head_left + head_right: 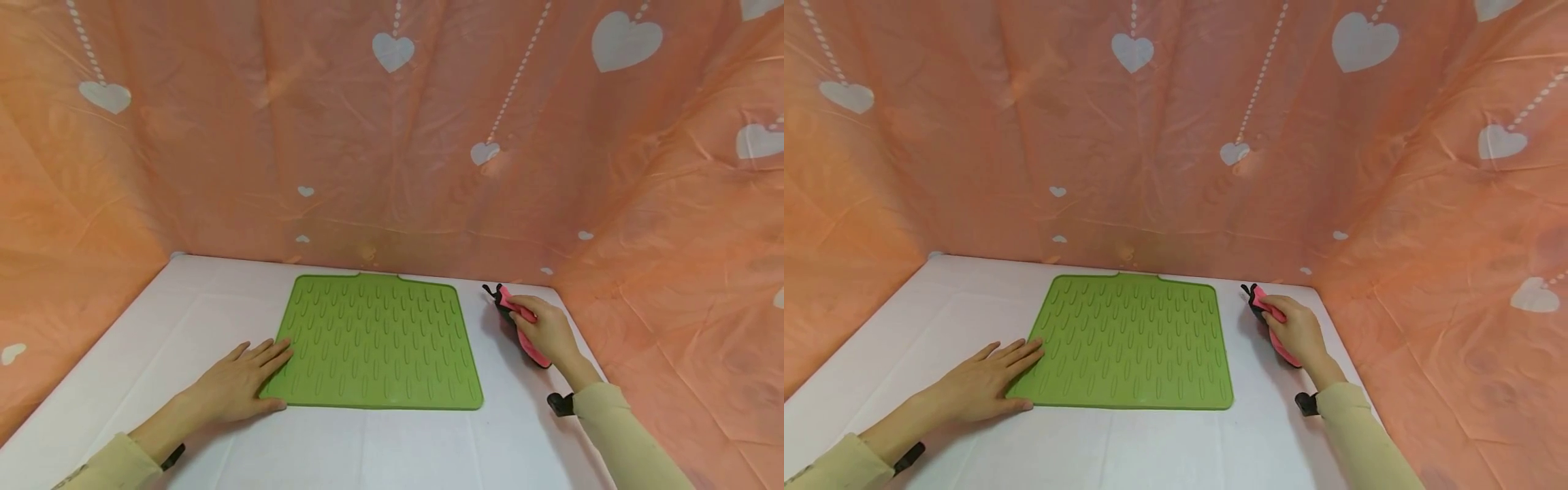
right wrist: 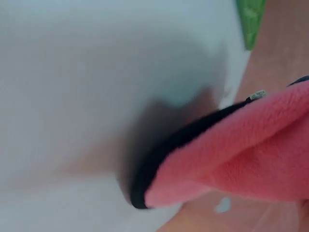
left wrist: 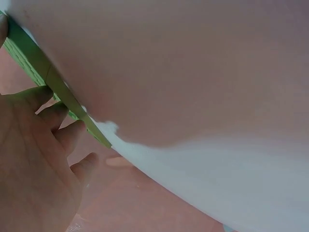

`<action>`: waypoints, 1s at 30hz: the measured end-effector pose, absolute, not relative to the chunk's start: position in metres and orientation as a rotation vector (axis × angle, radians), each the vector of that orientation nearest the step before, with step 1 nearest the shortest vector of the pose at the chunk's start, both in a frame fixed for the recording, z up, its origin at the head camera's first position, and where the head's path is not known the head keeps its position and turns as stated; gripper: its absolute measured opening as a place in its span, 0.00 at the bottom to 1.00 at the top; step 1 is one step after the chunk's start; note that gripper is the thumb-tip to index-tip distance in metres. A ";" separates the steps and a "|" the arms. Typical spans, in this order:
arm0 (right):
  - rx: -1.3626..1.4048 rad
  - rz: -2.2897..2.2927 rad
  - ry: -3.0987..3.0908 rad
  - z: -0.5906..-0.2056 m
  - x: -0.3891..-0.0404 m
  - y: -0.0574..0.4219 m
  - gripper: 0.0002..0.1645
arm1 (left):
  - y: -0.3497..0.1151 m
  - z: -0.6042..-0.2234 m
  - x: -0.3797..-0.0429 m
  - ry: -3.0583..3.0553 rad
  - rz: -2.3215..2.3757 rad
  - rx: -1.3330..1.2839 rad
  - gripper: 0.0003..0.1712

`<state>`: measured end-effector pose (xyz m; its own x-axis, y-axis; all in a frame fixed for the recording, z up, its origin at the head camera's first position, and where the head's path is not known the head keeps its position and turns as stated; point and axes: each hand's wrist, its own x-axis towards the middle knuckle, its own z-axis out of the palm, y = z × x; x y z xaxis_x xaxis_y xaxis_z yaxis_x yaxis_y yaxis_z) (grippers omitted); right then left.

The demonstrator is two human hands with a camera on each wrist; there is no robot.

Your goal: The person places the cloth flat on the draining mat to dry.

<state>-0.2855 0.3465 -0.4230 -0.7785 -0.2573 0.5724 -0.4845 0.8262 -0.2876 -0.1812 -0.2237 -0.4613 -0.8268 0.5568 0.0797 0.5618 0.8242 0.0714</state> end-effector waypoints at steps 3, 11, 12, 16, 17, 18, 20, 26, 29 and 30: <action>0.584 0.640 -2.399 -0.414 -0.285 0.333 0.22 | -0.224 -0.461 -0.181 -2.951 -0.142 -0.907 0.52; 0.737 0.787 -2.218 -0.393 -0.288 0.283 0.21 | -0.224 -0.462 -0.181 -2.956 -0.146 -0.909 0.52; 0.762 0.792 -2.197 -0.391 -0.289 0.276 0.21 | -0.223 -0.462 -0.181 -2.955 -0.147 -0.910 0.52; 0.864 0.797 -2.138 -0.385 -0.293 0.249 0.20 | -0.222 -0.463 -0.182 -2.951 -0.143 -0.908 0.52; 0.887 0.797 -2.130 -0.384 -0.295 0.242 0.20 | -0.223 -0.464 -0.181 -2.951 -0.141 -0.905 0.52; 0.908 0.799 -2.124 -0.384 -0.296 0.235 0.20 | -0.223 -0.464 -0.181 -2.951 -0.142 -0.902 0.52; 0.951 0.810 -2.123 -0.384 -0.299 0.221 0.19 | -0.223 -0.465 -0.182 -2.950 -0.137 -0.900 0.52; 1.038 0.868 -2.187 -0.388 -0.302 0.183 0.17 | -0.224 -0.466 -0.183 -2.959 -0.147 -0.897 0.52; 1.069 0.857 -2.222 -0.391 -0.302 0.167 0.17 | -0.224 -0.466 -0.183 -2.963 -0.148 -0.894 0.52; 1.078 0.840 -2.230 -0.392 -0.302 0.162 0.18 | -0.223 -0.466 -0.183 -2.962 -0.147 -0.893 0.52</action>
<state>-0.3023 0.1620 -0.3919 -0.5478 -0.4943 0.6750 -0.8167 0.4907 -0.3035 -0.1833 -0.2234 -0.4665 -0.8330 0.5489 0.0697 0.5531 0.8295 0.0778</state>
